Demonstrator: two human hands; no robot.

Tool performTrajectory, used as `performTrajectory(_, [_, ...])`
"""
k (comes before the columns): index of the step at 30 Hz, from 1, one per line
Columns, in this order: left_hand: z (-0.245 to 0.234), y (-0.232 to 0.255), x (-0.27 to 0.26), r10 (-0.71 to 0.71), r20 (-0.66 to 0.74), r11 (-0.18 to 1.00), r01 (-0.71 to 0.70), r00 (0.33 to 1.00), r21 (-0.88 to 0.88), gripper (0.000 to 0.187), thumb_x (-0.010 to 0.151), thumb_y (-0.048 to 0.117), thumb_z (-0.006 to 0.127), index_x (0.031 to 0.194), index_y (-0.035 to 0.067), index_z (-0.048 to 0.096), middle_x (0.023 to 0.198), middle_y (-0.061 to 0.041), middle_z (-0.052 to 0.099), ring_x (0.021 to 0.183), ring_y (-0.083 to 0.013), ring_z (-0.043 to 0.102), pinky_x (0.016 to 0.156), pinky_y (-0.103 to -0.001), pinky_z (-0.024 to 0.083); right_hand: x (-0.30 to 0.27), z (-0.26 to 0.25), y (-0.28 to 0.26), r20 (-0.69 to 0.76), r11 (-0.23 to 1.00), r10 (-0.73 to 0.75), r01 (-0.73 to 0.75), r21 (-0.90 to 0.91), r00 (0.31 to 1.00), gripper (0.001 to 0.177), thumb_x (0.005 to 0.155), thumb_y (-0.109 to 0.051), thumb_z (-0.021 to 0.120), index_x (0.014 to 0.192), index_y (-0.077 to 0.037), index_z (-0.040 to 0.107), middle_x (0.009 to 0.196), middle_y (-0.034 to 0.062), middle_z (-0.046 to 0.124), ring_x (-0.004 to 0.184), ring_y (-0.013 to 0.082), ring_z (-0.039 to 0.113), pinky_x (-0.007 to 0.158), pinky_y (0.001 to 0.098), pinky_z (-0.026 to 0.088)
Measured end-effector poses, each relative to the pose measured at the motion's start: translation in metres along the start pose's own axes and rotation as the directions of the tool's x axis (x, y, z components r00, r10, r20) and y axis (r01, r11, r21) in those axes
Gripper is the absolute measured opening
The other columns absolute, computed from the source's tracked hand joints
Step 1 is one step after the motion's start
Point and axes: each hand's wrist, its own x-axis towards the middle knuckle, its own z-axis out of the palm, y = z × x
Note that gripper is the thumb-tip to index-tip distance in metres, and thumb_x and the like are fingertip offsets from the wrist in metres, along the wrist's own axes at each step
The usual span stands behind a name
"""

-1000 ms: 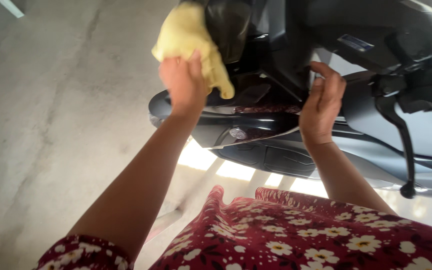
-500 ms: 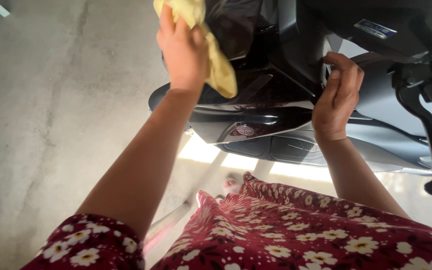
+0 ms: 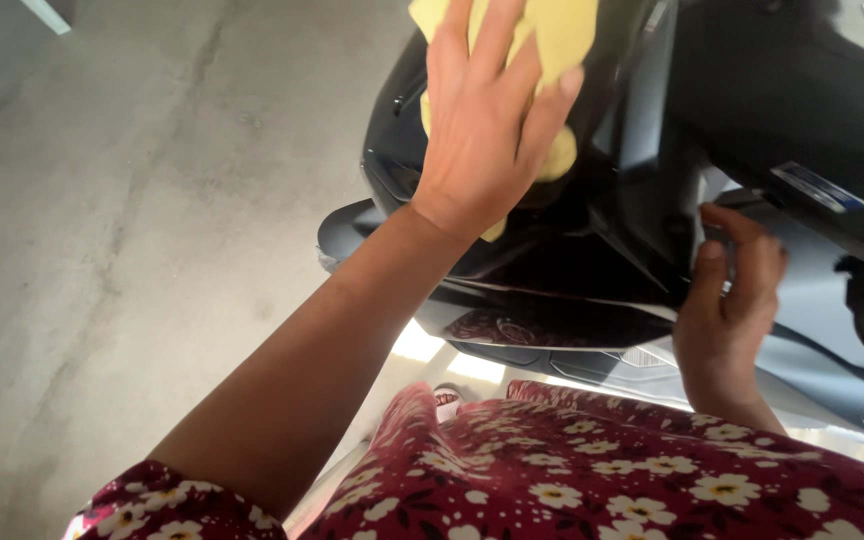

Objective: The person wipes the seat, handlebars, and front fairing of a black motorcycle using a yellow cloth. The person moves around the motorcycle to reach different areas, wiping the surfaces in a systematic manner.

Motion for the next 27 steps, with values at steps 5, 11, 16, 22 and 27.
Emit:
performTrajectory(5, [-0.013,-0.033,-0.012,-0.041,0.027,0.999,0.041,0.999,-0.008,0.029,0.11,0.018,0.061,0.137,0.007,0.066,0.163,-0.013,0.036,0.145,-0.0406,0.037,0.122,-0.047,0.038,0.027,0.005,-0.025,-0.107,0.991,-0.104,0.111,0.07,0.989,0.021,0.117,-0.005,0.046,0.128,0.002,0.062,0.124,0.0116,0.063,0.11,0.0197,0.051,0.098,0.0345,0.041])
performTrajectory(11, [-0.002,-0.064,-0.026,-0.079,0.03,0.995,0.08,0.996,-0.051,0.026,0.105,0.015,0.065,0.131,0.011,0.066,0.162,-0.013,0.037,0.143,-0.0394,0.043,0.121,-0.046,0.044,0.057,0.02,-0.048,-0.142,0.969,-0.12,0.147,0.2,0.983,0.02,0.105,0.001,0.044,0.101,0.002,0.064,0.088,0.0123,0.07,0.057,0.0111,0.048,0.05,0.0247,0.036])
performTrajectory(16, [-0.024,-0.093,-0.036,-0.128,0.146,0.992,0.129,0.981,0.006,0.029,0.101,0.014,0.065,0.13,0.007,0.067,0.158,-0.014,0.041,0.129,-0.0395,0.049,0.109,-0.046,0.049,0.056,0.047,-0.09,0.06,0.879,-0.357,0.313,0.359,0.932,0.018,0.096,0.008,0.054,0.106,0.001,0.067,0.09,0.0115,0.077,0.056,0.0061,0.065,0.044,0.0215,0.047])
performTrajectory(22, [-0.045,-0.118,-0.022,-0.188,0.22,0.932,0.245,0.957,-0.269,0.025,0.105,0.021,0.066,0.126,0.007,0.068,0.147,-0.015,0.054,0.127,-0.0319,0.06,0.106,-0.041,0.052,0.071,0.08,-0.149,0.222,0.955,-0.254,0.207,0.213,0.941,0.048,0.093,-0.011,0.074,0.139,-0.007,0.06,0.147,0.0195,0.057,0.135,0.0327,0.062,0.105,0.0427,0.058])
performTrajectory(27, [-0.063,-0.145,0.016,-0.258,0.675,0.287,0.722,0.691,-0.63,0.05,0.107,0.042,0.054,0.138,0.003,0.06,0.127,-0.019,0.063,0.113,-0.0242,0.066,0.098,-0.036,0.052,0.096,0.135,-0.189,0.163,0.981,-0.124,0.096,0.17,0.979,0.101,0.069,-0.043,0.086,0.152,-0.007,0.04,0.163,0.0246,0.022,0.152,0.042,0.033,0.12,0.0515,0.044])
